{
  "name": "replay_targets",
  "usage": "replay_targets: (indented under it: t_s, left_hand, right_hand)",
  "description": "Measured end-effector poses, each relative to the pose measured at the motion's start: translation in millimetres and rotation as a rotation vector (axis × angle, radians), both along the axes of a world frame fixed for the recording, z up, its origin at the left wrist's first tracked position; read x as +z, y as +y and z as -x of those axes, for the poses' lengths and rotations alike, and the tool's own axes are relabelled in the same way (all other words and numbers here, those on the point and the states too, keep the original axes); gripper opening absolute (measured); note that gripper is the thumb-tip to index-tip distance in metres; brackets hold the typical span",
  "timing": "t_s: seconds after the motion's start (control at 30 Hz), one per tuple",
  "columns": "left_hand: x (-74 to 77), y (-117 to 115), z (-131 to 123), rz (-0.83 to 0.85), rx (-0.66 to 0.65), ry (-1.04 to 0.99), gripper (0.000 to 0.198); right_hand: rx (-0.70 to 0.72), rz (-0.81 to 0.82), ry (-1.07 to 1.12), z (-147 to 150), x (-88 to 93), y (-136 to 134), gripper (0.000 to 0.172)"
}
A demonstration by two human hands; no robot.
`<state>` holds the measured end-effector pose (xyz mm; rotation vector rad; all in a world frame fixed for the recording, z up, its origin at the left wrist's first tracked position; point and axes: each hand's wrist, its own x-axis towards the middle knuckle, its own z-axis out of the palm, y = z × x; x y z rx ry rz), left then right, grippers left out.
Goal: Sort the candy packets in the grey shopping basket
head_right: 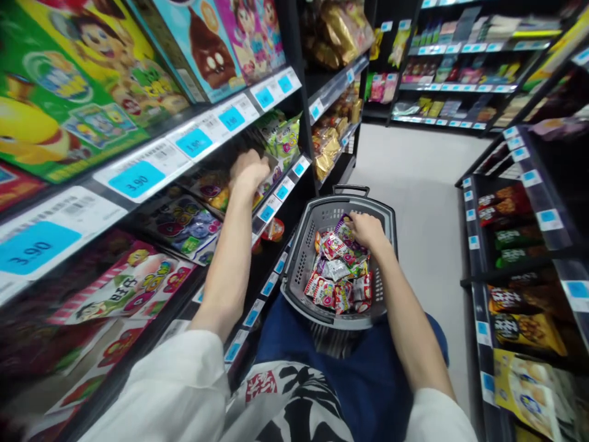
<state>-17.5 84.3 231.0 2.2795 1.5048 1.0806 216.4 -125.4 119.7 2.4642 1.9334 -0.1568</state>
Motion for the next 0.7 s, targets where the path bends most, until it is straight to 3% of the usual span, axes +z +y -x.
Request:
replay_targets:
  t_s: [0.07, 0.1, 0.17, 0.27, 0.33, 0.4, 0.43, 0.53, 0.7]
  left_hand:
    - [-10.3, -33, -13, -0.127, -0.012, 0.033, 0.036]
    - [-21.3, -51, -21, -0.193, -0.116, 0.023, 0.041]
    - [-56.9, -81, -37, -0.147, -0.327, -0.099, 0.046]
    - [-132.9, -105, -60, 0.195, -0.506, -0.395, 0.070]
    - [-182.5, -108, -74, 0.566, -0.572, -0.616, 0.084]
    - [-220.9, -109, -84, 0.943, -0.687, -0.778, 0.086]
    - [-235.0, -111, -88, 1.048, -0.716, -0.835, 0.085]
    - [-259.3, -118, -93, 1.105, -0.694, -0.957, 0.079]
    - [-268.2, -127, -96, 1.093, -0.649, -1.010, 0.071]
  right_hand:
    - [-0.037, -0.065, 0.039, 2, 0.8, 0, 0.038]
    - [-0.060, -0.112, 0.077, 3, 0.8, 0, 0.038]
    - [-0.106, -0.221, 0.176, 5, -0.1, 1, 0.035]
    - [-0.180, -0.382, 0.354, 8, -3.0, 1, 0.028]
    - [-0.236, -0.493, 0.469, 9, -5.7, 1, 0.021]
    - [-0.268, -0.567, 0.526, 7, -8.5, 2, 0.017]
    - [-0.277, -0.593, 0.540, 5, -9.9, 3, 0.017]
    - [-0.321, -0.665, 0.624, 1, -15.0, 10, 0.023]
    - [-0.411, -0.754, 0.886, 0, -28.8, 24, 0.036]
